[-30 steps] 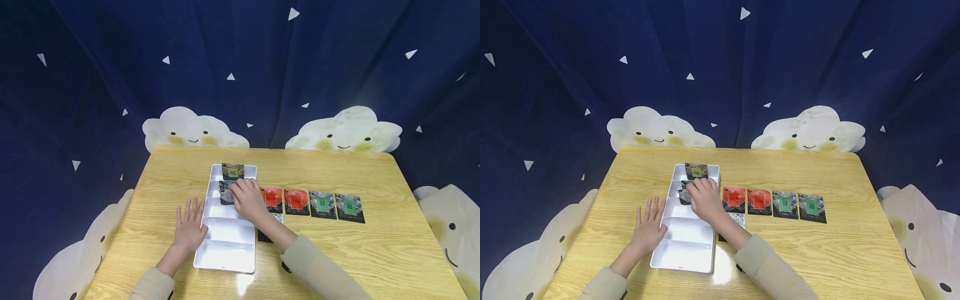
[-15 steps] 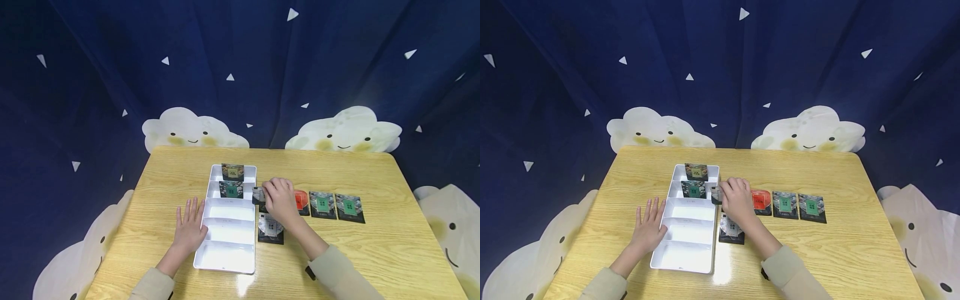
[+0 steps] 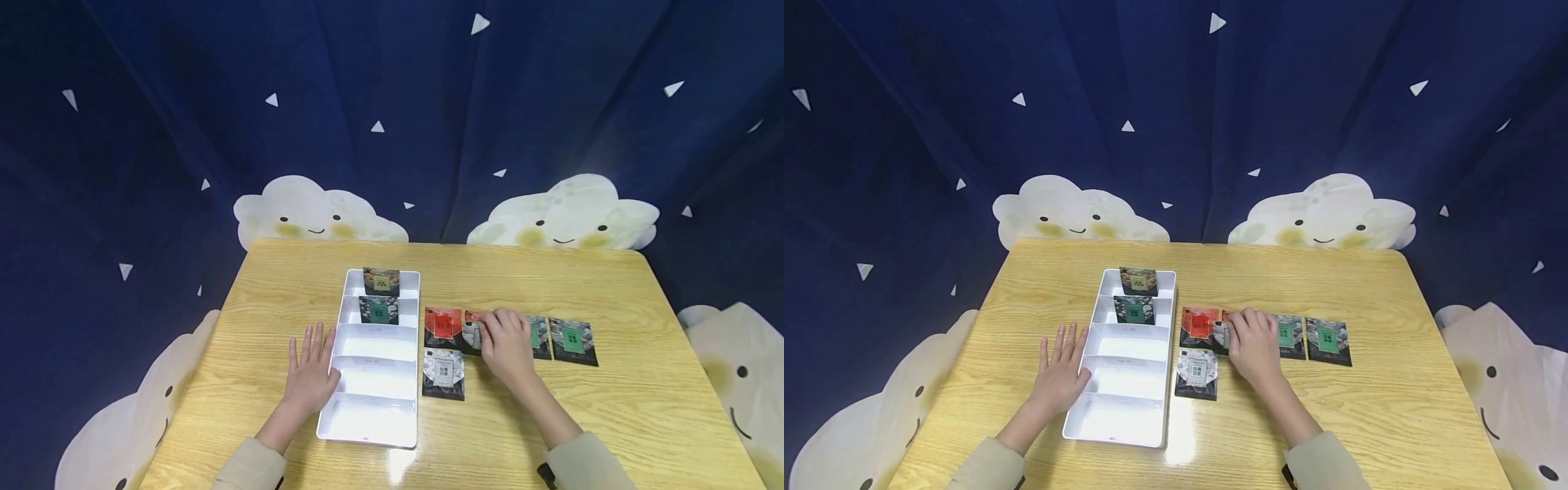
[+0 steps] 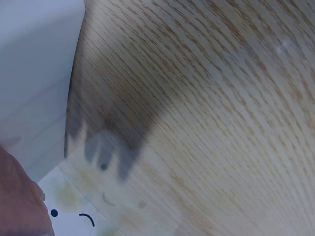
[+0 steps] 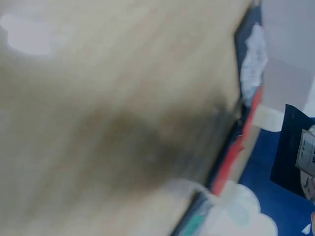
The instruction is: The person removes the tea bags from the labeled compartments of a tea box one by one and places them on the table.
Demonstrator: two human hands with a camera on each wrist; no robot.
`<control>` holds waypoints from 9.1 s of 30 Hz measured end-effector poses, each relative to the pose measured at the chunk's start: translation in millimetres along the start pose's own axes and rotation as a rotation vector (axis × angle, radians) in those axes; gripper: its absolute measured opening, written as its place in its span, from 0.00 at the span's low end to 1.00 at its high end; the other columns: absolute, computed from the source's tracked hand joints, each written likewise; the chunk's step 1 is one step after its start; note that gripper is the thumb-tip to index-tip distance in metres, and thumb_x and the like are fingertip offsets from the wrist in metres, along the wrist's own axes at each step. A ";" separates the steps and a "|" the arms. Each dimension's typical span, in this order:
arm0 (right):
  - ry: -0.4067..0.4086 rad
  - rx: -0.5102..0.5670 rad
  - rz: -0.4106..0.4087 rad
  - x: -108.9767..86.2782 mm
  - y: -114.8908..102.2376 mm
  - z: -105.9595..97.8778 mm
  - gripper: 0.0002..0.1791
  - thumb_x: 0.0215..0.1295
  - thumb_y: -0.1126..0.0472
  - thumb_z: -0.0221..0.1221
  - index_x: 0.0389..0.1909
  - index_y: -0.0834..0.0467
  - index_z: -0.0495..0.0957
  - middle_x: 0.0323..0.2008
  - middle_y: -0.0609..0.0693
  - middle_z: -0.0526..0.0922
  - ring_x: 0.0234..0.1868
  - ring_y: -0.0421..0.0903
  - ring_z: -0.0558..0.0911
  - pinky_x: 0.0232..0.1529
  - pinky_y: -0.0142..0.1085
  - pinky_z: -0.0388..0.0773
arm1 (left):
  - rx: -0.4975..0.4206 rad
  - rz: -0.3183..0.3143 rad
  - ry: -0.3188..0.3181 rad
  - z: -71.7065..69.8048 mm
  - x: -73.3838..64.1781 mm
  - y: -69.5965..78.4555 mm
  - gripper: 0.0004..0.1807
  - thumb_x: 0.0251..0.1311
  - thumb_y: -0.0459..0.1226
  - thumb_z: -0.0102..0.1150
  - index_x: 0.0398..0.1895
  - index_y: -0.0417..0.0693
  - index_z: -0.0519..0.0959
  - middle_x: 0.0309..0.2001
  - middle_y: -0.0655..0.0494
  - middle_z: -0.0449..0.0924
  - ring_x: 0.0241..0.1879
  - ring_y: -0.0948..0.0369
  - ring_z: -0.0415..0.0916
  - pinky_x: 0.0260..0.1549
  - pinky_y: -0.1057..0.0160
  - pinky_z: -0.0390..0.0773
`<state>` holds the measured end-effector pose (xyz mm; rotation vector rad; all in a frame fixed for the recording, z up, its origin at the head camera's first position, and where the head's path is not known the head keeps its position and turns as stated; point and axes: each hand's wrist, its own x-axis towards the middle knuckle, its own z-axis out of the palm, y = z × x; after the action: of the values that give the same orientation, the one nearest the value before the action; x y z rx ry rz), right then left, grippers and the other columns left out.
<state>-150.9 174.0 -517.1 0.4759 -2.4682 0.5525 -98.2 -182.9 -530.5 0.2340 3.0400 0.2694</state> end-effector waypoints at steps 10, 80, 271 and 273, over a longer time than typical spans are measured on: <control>-0.090 -0.020 0.080 -38.5 19.7 12.4 0.08 0.60 0.60 0.50 0.29 0.58 0.76 0.31 0.54 0.74 0.36 0.55 0.72 0.44 0.53 0.62 | 0.000 -0.007 -0.012 2.0 0.4 -0.8 0.38 0.59 0.44 0.43 0.72 0.45 0.44 0.71 0.41 0.38 0.70 0.45 0.31 0.64 0.43 0.26; -0.230 -0.047 0.039 28.0 -36.7 63.4 0.14 0.62 0.56 0.52 0.48 0.56 0.73 0.45 0.54 0.74 0.48 0.53 0.71 0.49 0.51 0.61 | -0.021 -0.006 0.011 2.4 0.6 -0.8 0.38 0.59 0.43 0.43 0.72 0.45 0.44 0.71 0.41 0.39 0.70 0.44 0.32 0.64 0.43 0.25; -0.170 -0.195 0.180 -111.5 88.3 5.2 0.08 0.58 0.61 0.56 0.38 0.57 0.72 0.38 0.55 0.72 0.41 0.56 0.68 0.45 0.61 0.55 | -0.035 -0.002 -0.005 1.2 -1.0 0.6 0.39 0.60 0.44 0.44 0.72 0.44 0.44 0.71 0.41 0.37 0.70 0.44 0.30 0.63 0.42 0.25; -0.173 -0.193 0.188 -111.3 88.5 5.4 0.09 0.57 0.61 0.57 0.39 0.56 0.72 0.39 0.55 0.72 0.41 0.56 0.68 0.45 0.60 0.55 | -0.041 -0.003 -0.006 1.8 -0.9 0.2 0.39 0.60 0.44 0.44 0.72 0.45 0.44 0.71 0.40 0.37 0.70 0.44 0.30 0.63 0.43 0.24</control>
<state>-105.6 270.3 -611.6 0.2243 -2.7165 0.3529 -97.1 -182.5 -532.2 0.2277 3.0252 0.3296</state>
